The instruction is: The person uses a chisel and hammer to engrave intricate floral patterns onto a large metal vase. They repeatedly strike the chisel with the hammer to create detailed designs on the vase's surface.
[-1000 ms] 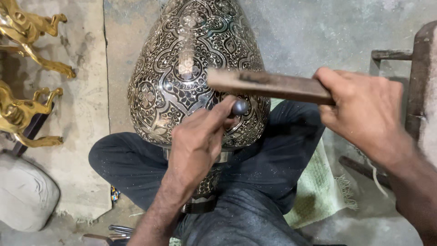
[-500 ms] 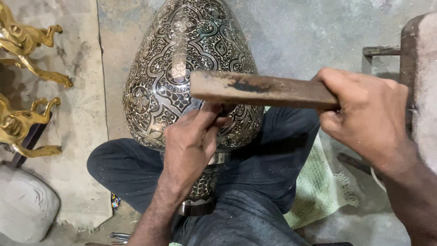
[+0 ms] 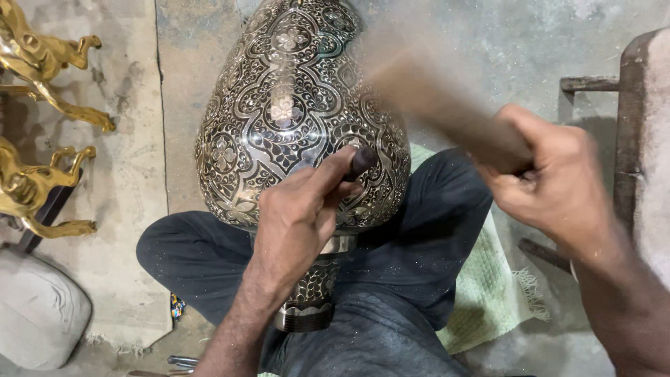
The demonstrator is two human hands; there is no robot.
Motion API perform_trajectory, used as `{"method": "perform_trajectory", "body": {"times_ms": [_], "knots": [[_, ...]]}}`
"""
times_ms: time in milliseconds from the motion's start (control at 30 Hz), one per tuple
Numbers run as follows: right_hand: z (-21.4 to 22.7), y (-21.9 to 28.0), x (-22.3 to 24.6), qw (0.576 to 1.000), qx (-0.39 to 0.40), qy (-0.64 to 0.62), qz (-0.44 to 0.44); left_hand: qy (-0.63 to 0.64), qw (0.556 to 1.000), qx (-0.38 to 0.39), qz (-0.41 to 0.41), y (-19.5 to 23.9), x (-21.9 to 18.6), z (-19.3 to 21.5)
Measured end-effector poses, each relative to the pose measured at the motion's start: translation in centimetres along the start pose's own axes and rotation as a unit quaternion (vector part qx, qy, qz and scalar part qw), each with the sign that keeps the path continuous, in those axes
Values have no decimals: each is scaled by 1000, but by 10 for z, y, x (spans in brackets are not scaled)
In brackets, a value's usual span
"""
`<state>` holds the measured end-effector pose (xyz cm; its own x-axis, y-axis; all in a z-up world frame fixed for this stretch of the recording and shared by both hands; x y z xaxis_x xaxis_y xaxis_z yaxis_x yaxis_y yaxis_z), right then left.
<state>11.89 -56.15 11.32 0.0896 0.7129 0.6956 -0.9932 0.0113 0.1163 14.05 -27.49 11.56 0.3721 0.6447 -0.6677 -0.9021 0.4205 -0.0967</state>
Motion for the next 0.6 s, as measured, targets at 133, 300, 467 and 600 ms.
{"method": "perform_trajectory", "body": {"times_ms": [133,300,467,600], "knots": [[2,0,-1,993,-45,72,85,-25,999,20,2,0,2,1],[3,-4,-5,996,-33,35,77,-6,999,38,11,0,5,2],[8,-9,-5,989,-47,102,92,15,999,40,7,-1,5,3],[13,-11,-2,961,-26,240,135,20,999,30,-21,-1,6,6]]}}
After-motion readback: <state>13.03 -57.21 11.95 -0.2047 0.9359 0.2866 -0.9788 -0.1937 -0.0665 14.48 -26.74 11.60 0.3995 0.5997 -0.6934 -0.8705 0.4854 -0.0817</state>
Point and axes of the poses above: each hand's wrist, its own y-axis away from the middle knuckle, its own z-axis out of the back of the hand, x = y × z, the point moved 2 cm from there along -y, towards the middle knuckle, and after that the axes turned 4 degrees about -y, right-handed, at the moved point
